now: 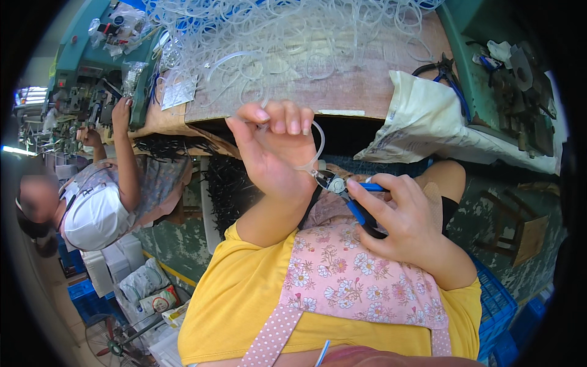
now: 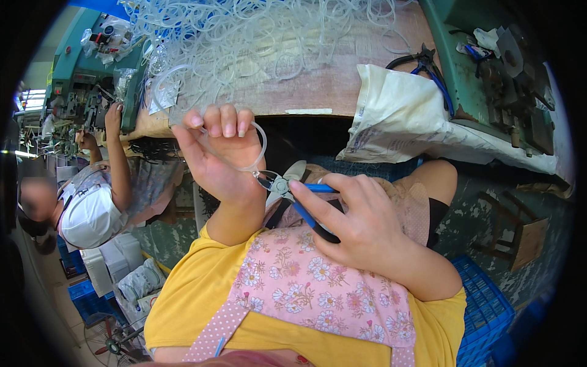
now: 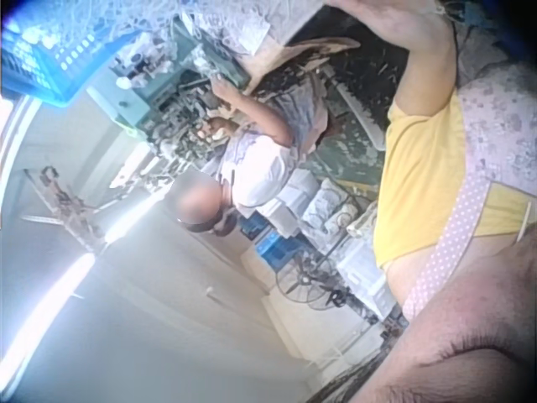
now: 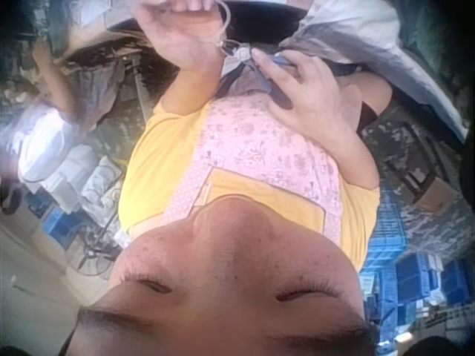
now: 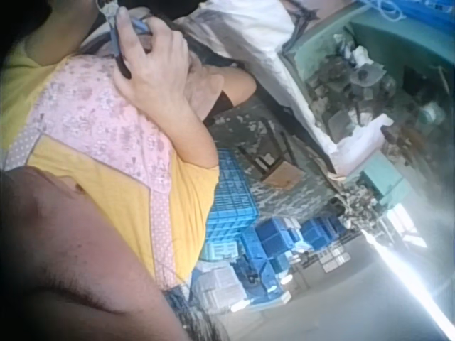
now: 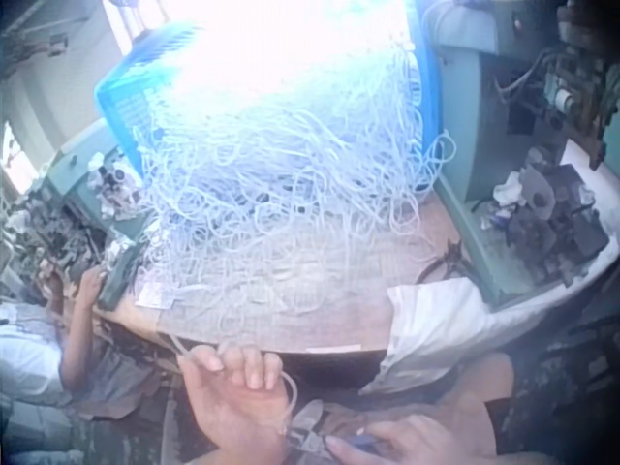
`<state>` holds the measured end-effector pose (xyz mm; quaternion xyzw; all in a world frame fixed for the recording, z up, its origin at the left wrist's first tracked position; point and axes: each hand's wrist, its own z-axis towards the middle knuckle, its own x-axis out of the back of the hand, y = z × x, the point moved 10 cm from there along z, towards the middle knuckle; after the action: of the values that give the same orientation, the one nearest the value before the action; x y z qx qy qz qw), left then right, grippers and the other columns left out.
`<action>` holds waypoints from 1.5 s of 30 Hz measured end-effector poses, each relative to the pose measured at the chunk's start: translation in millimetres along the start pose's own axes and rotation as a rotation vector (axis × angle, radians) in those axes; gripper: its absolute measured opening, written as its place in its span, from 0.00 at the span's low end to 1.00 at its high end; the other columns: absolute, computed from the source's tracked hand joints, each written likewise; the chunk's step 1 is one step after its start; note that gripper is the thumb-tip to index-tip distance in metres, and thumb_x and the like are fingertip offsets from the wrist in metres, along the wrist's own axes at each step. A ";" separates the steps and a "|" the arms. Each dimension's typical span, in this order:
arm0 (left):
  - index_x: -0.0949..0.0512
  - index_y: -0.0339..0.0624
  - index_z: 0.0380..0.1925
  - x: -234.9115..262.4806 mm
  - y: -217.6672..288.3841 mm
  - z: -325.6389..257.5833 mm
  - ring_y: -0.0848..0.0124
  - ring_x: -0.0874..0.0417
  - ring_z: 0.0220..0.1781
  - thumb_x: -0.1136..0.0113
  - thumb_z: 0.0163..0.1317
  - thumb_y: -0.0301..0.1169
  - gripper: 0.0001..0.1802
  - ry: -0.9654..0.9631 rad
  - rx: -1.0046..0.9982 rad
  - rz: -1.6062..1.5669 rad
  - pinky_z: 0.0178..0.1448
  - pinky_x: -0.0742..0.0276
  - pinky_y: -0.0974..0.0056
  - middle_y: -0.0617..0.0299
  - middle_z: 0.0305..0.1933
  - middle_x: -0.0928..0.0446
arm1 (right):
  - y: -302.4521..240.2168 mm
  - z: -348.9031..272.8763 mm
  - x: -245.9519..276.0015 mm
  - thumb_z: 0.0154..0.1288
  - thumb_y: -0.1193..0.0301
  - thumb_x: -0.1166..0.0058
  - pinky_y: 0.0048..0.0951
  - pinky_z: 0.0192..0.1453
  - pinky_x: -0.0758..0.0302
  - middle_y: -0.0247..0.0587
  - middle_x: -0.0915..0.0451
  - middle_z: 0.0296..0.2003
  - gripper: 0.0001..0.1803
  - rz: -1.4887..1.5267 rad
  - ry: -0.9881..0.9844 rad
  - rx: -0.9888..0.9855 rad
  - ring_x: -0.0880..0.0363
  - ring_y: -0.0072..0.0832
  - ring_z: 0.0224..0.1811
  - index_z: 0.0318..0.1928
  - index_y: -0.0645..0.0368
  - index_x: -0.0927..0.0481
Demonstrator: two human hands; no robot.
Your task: The person uses pliers to cut short lengths of clear plastic tubing from a large pile on the table. They repeatedly pick up a length, cut it, and drop the pieces into a white bin below.
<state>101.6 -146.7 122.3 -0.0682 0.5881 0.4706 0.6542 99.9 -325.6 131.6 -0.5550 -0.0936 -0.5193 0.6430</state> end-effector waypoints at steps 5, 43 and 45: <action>0.29 0.48 0.33 -4.5 4.5 -1.3 0.73 0.38 0.28 0.59 0.73 0.49 0.19 -0.054 -0.042 0.034 0.38 0.39 0.65 0.68 0.24 0.38 | -2.0 -1.5 0.7 0.42 0.71 0.35 0.36 0.39 0.29 0.43 0.29 0.43 0.36 -0.038 -0.009 0.016 0.28 0.38 0.35 0.58 0.48 0.23; 0.30 0.44 0.40 -11.9 -72.3 -16.9 0.69 0.33 0.33 0.64 0.75 0.48 0.20 -0.048 0.724 -0.194 0.43 0.32 0.61 0.64 0.27 0.36 | 15.2 -7.7 11.4 0.43 0.74 0.36 0.36 0.46 0.26 0.44 0.28 0.44 0.38 0.055 -0.091 0.005 0.26 0.41 0.42 0.61 0.49 0.26; 0.30 0.42 0.45 -8.4 -75.2 -21.3 0.66 0.29 0.38 0.66 0.75 0.50 0.24 -0.058 0.752 -0.063 0.47 0.28 0.58 0.63 0.29 0.33 | 9.2 -6.5 6.3 0.43 0.72 0.36 0.37 0.45 0.26 0.44 0.28 0.44 0.37 -0.059 -0.165 0.057 0.27 0.41 0.42 0.61 0.49 0.25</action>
<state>140.0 -206.0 88.0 0.1720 0.6987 0.2034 0.6640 106.9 -335.9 128.0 -0.5745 -0.1771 -0.4876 0.6331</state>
